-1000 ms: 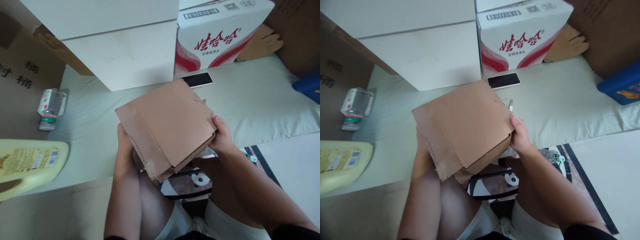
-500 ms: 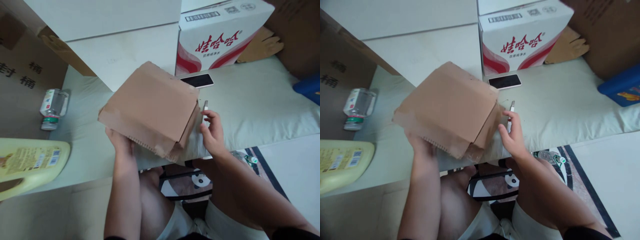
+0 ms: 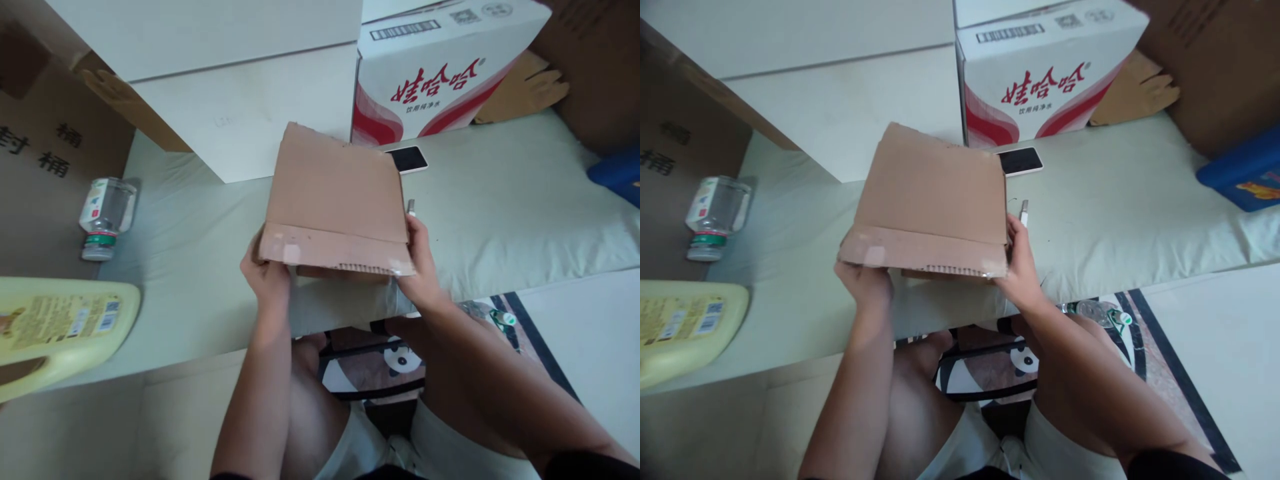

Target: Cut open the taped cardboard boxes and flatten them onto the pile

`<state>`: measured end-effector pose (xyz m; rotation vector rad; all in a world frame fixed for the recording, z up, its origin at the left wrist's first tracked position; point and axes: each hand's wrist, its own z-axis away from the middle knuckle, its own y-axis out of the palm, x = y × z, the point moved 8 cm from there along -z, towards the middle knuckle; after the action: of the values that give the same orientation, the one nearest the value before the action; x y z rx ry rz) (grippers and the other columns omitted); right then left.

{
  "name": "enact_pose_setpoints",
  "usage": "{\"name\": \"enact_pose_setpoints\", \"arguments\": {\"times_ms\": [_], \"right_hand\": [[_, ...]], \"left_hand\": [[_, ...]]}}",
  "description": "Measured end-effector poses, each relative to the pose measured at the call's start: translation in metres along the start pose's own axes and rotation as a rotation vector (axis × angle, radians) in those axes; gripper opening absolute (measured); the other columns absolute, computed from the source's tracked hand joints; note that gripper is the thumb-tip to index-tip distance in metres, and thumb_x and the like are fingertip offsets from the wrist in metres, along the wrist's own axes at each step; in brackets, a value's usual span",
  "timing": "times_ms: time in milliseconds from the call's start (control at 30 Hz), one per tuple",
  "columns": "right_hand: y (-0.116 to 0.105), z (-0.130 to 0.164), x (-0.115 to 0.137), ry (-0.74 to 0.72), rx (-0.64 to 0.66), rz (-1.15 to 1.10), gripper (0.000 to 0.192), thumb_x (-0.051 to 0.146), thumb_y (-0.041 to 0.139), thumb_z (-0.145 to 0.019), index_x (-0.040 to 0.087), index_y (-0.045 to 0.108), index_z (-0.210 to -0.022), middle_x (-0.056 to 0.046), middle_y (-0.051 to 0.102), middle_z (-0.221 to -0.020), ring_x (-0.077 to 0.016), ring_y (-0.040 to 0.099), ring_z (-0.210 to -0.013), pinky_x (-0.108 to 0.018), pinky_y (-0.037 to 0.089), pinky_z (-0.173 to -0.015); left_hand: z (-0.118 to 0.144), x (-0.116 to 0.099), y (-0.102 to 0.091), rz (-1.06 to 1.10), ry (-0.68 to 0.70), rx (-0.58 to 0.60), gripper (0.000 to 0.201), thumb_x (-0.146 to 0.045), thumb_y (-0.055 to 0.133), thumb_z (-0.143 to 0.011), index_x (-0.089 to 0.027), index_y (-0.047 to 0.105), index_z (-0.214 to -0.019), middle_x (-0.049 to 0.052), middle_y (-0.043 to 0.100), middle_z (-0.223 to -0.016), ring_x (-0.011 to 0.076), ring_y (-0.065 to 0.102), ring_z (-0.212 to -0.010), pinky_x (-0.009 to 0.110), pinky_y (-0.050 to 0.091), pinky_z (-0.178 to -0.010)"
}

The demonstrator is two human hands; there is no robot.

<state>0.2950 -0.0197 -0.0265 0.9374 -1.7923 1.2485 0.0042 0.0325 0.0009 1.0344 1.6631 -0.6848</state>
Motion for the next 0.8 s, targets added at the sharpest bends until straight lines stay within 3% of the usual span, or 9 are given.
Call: {"name": "enact_pose_setpoints", "arguments": {"times_ms": [100, 200, 300, 400, 500, 667, 733, 800], "right_hand": [[-0.013, -0.002, -0.003, 0.029, -0.117, 0.093, 0.076, 0.061, 0.058, -0.094, 0.024, 0.027, -0.153, -0.020, 0.051, -0.154, -0.0340, 0.055, -0.141, -0.055, 0.046, -0.118], [-0.017, -0.002, -0.008, 0.036, -0.128, 0.071, 0.074, 0.059, 0.059, -0.095, 0.023, 0.030, -0.152, -0.020, 0.052, -0.153, -0.0335, 0.056, -0.140, -0.054, 0.047, -0.118], [-0.011, -0.003, -0.007, -0.077, -0.030, -0.085, 0.068, 0.059, 0.052, -0.099, 0.028, 0.031, -0.156, -0.016, 0.045, -0.163, -0.0321, 0.048, -0.149, -0.054, 0.043, -0.122], [-0.001, 0.000, 0.004, -0.263, 0.140, -0.171, 0.060, 0.065, 0.039, -0.102, 0.034, 0.046, -0.153, -0.007, 0.042, -0.168, -0.0329, 0.038, -0.157, -0.058, 0.033, -0.128], [-0.001, 0.001, 0.009, -0.356, 0.157, -0.065, 0.055, 0.062, 0.039, -0.103, 0.036, 0.053, -0.150, -0.005, 0.050, -0.162, -0.0338, 0.040, -0.155, -0.060, 0.035, -0.126], [0.001, 0.006, 0.022, -0.470, 0.107, 0.125, 0.061, 0.053, 0.052, -0.100, 0.036, 0.044, -0.158, -0.006, 0.037, -0.172, -0.0362, 0.031, -0.160, -0.063, 0.030, -0.127], [0.006, 0.010, 0.029, -0.502, 0.167, 0.159, 0.056, 0.054, 0.052, -0.099, 0.033, 0.053, -0.151, -0.007, 0.045, -0.167, -0.0378, 0.032, -0.159, -0.065, 0.026, -0.127], [0.012, 0.012, 0.031, -0.494, 0.254, 0.168, 0.046, 0.053, 0.049, -0.101, 0.032, 0.063, -0.139, -0.008, 0.061, -0.154, -0.0381, 0.043, -0.153, -0.067, 0.025, -0.126]], "left_hand": [[0.016, -0.008, 0.012, 0.006, 0.075, 0.058, 0.026, -0.028, 0.069, -0.070, -0.024, 0.081, -0.092, 0.001, 0.076, -0.084, 0.0206, 0.071, -0.081, 0.034, 0.057, -0.078], [0.019, -0.007, 0.021, 0.061, 0.069, 0.088, 0.025, -0.028, 0.071, -0.071, -0.024, 0.081, -0.093, 0.001, 0.077, -0.087, 0.0194, 0.072, -0.083, 0.033, 0.057, -0.081], [0.008, 0.010, 0.016, 0.161, -0.102, -0.028, 0.024, -0.030, 0.078, -0.069, -0.022, 0.078, -0.091, 0.001, 0.076, -0.089, 0.0204, 0.072, -0.089, 0.035, 0.058, -0.086], [-0.005, 0.029, 0.007, 0.351, -0.294, -0.144, 0.034, -0.041, 0.083, -0.069, -0.024, 0.074, -0.097, 0.002, 0.076, -0.097, 0.0217, 0.072, -0.098, 0.036, 0.058, -0.091], [-0.016, 0.040, 0.005, 0.484, -0.410, -0.079, 0.038, -0.048, 0.084, -0.068, -0.024, 0.072, -0.095, 0.004, 0.078, -0.106, 0.0225, 0.071, -0.110, 0.033, 0.057, -0.098], [-0.020, 0.040, 0.004, 0.574, -0.441, 0.075, 0.035, -0.054, 0.078, -0.076, -0.024, 0.074, -0.094, 0.007, 0.079, -0.112, 0.0274, 0.067, -0.125, 0.037, 0.055, -0.105], [-0.021, 0.037, 0.001, 0.616, -0.405, 0.062, 0.036, -0.055, 0.070, -0.084, -0.024, 0.073, -0.103, 0.007, 0.079, -0.115, 0.0276, 0.064, -0.130, 0.039, 0.053, -0.109], [-0.023, 0.035, -0.003, 0.664, -0.377, 0.029, 0.034, -0.050, 0.062, -0.092, -0.023, 0.071, -0.109, 0.007, 0.079, -0.115, 0.0264, 0.063, -0.133, 0.039, 0.051, -0.111]]}}
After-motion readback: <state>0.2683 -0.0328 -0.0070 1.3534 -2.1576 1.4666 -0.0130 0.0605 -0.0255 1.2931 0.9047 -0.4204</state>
